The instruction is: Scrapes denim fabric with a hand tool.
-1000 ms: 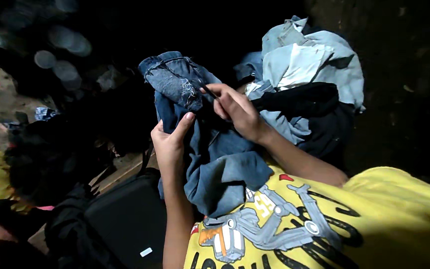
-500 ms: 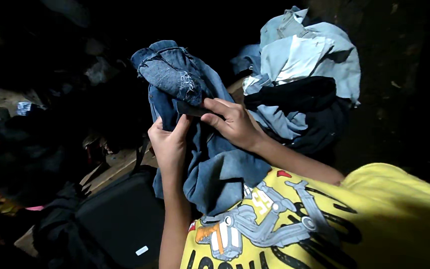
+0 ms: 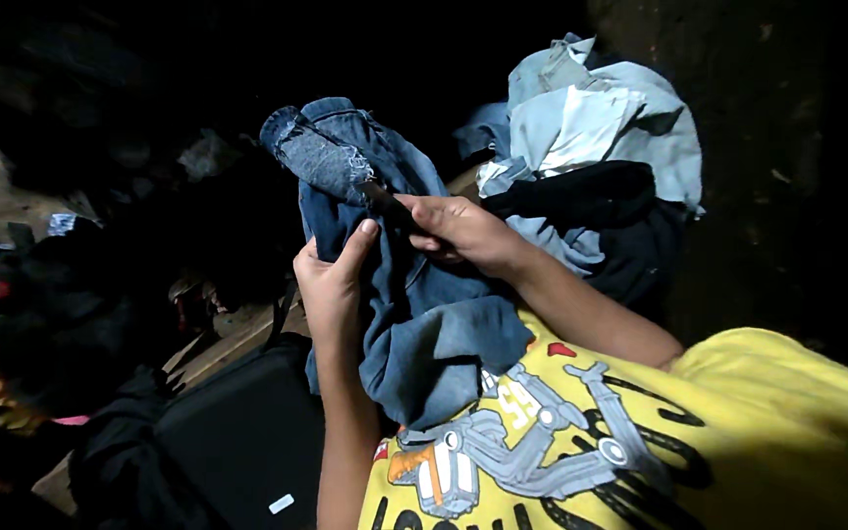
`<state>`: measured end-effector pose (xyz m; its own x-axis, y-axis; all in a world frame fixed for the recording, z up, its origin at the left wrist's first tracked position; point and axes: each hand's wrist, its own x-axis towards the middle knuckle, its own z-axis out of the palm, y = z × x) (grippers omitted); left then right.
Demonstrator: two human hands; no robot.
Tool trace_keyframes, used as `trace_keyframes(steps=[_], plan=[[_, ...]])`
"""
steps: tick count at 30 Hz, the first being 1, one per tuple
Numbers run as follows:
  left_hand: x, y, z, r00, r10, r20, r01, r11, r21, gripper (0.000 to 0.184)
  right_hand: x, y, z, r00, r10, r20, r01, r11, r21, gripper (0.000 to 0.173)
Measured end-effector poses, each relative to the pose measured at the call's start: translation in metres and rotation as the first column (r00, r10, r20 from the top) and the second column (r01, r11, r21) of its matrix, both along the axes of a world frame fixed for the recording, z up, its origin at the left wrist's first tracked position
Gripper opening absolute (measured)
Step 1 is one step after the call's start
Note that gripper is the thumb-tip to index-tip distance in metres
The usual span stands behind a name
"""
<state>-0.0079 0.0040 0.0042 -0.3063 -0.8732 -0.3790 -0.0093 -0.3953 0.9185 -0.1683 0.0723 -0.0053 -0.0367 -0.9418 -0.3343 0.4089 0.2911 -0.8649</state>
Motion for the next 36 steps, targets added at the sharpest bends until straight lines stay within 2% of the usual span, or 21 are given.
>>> trace_keyframes(steps=[2,5,8,10,11,16,19,21,23,24,25,26,28,30,32,34,36], plan=[[0.000,0.001,0.000,1.000,0.016,0.018,-0.016,1.000,0.009,0.008,0.004,0.008,-0.001,0.949,-0.036,-0.314,0.000,0.994,-0.113,0.040],[0.000,0.001,0.000,1.000,0.012,0.019,-0.012,1.000,-0.005,0.007,0.007,0.014,-0.006,0.727,-0.086,-0.681,-0.094,0.970,-0.222,0.048],[0.000,0.001,-0.001,1.000,-0.012,0.024,0.012,0.999,-0.034,0.010,0.010,0.010,-0.014,0.507,-0.178,-0.843,-0.108,0.958,-0.267,0.049],[0.000,-0.001,-0.003,1.000,-0.022,0.018,0.023,0.998,-0.056,0.013,0.011,0.003,-0.017,0.431,-0.213,-0.877,-0.116,0.951,-0.288,0.048],[0.000,0.000,-0.004,1.000,-0.025,0.019,0.026,0.998,-0.063,0.013,0.012,0.000,-0.017,0.426,-0.215,-0.879,-0.117,0.950,-0.289,0.047],[0.000,0.001,-0.003,1.000,-0.003,-0.019,0.003,0.999,-0.041,0.008,0.018,0.010,-0.017,0.477,-0.166,-0.863,-0.046,0.976,-0.213,0.048],[-0.002,0.003,-0.006,0.998,-0.051,0.020,0.053,0.991,-0.119,0.010,0.024,0.005,-0.021,0.485,-0.251,-0.837,0.023,0.961,-0.275,0.042],[-0.001,0.005,-0.009,0.996,-0.087,0.028,0.090,0.985,-0.147,0.010,0.027,-0.003,-0.020,0.588,-0.287,-0.757,0.077,0.951,-0.301,0.033],[0.002,0.003,-0.007,0.997,-0.080,0.007,0.080,0.992,-0.101,0.008,0.021,-0.012,-0.011,0.814,-0.218,-0.539,0.115,0.969,-0.218,0.028],[0.004,0.003,-0.007,0.997,-0.078,-0.007,0.078,0.994,-0.077,0.009,0.014,-0.016,-0.005,0.924,-0.145,-0.354,0.102,0.985,-0.137,0.028],[0.006,0.002,-0.006,0.997,-0.073,-0.022,0.072,0.996,-0.053,0.011,0.005,-0.019,0.000,0.982,-0.052,-0.184,0.045,0.998,-0.044,0.031],[0.007,0.001,-0.005,0.997,-0.067,-0.034,0.066,0.997,-0.029,0.011,-0.002,-0.022,0.003,0.998,0.015,-0.069,-0.014,1.000,0.008,0.033],[0.008,0.001,-0.005,0.998,-0.061,-0.021,0.061,0.998,0.008,0.007,-0.009,-0.027,0.009,0.995,0.094,0.036,-0.096,0.994,0.049,0.036],[0.009,0.002,-0.004,0.999,-0.049,-0.019,0.050,0.998,0.026,0.007,-0.011,-0.027,0.015,0.992,0.112,0.058,-0.117,0.989,0.094,0.042],[0.007,0.001,-0.002,1.000,-0.006,-0.016,0.006,0.999,0.044,0.006,-0.010,-0.023,0.020,0.997,0.074,0.015,-0.075,0.995,0.069,0.037],[0.005,0.000,0.001,1.000,0.025,-0.011,-0.024,0.997,0.072,0.006,-0.007,-0.012,0.018,0.994,0.031,-0.108,-0.036,0.998,-0.042,0.036],[0.006,-0.001,0.003,0.999,0.027,-0.032,-0.024,0.996,0.091,0.008,-0.004,-0.001,0.009,0.950,-0.011,-0.313,-0.043,0.985,-0.165,0.047]])
